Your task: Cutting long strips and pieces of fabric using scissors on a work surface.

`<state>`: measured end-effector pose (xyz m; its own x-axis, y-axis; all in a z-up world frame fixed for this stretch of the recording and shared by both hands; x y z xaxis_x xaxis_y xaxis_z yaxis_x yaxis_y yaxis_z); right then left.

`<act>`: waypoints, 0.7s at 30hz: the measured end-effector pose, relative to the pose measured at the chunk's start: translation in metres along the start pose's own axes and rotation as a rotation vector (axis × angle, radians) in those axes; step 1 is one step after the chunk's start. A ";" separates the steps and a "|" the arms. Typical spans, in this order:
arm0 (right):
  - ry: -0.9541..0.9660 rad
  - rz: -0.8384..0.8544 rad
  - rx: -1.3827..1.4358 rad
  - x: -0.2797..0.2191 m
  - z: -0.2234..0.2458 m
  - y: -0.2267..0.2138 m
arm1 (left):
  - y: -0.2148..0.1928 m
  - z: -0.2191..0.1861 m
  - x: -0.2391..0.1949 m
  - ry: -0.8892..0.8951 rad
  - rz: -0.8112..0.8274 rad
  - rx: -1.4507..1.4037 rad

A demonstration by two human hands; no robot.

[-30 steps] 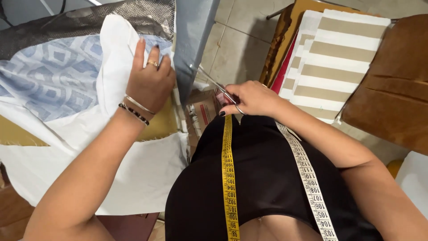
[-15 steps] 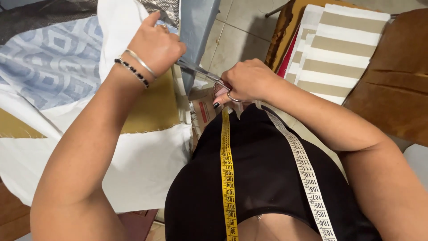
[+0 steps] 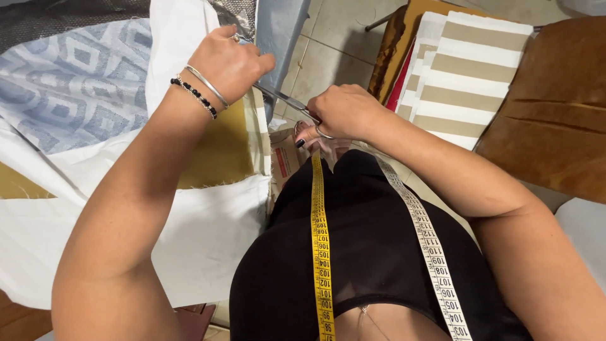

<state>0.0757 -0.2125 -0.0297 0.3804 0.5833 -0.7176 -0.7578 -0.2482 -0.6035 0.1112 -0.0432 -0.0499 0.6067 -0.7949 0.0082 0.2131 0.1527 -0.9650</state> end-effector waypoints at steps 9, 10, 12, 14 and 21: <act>0.039 0.115 -0.001 -0.008 0.001 -0.026 | -0.001 0.001 0.000 -0.002 0.014 -0.051; 0.032 0.102 -0.026 -0.008 -0.002 -0.027 | -0.001 0.001 0.000 -0.002 0.018 -0.063; 0.030 0.087 -0.048 -0.007 -0.001 -0.031 | -0.001 0.001 0.002 0.002 0.019 -0.075; 0.025 0.122 -0.116 -0.006 0.008 -0.031 | -0.005 0.001 0.001 0.001 -0.001 -0.090; -0.003 0.075 -0.069 -0.001 0.002 -0.029 | -0.001 0.004 -0.006 -0.083 -0.048 -0.139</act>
<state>0.0960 -0.2049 -0.0110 0.3219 0.5635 -0.7608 -0.7456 -0.3443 -0.5705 0.1104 -0.0364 -0.0481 0.6609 -0.7471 0.0710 0.1390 0.0288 -0.9899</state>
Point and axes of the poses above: each hand's wrist, its own x-axis towards the middle knuckle, its own y-axis out of the palm, z = x × y, the point moved 7 cm from there along x, towards the middle knuckle, and after that the axes turned 3 degrees about -x, right-handed, at the moved point
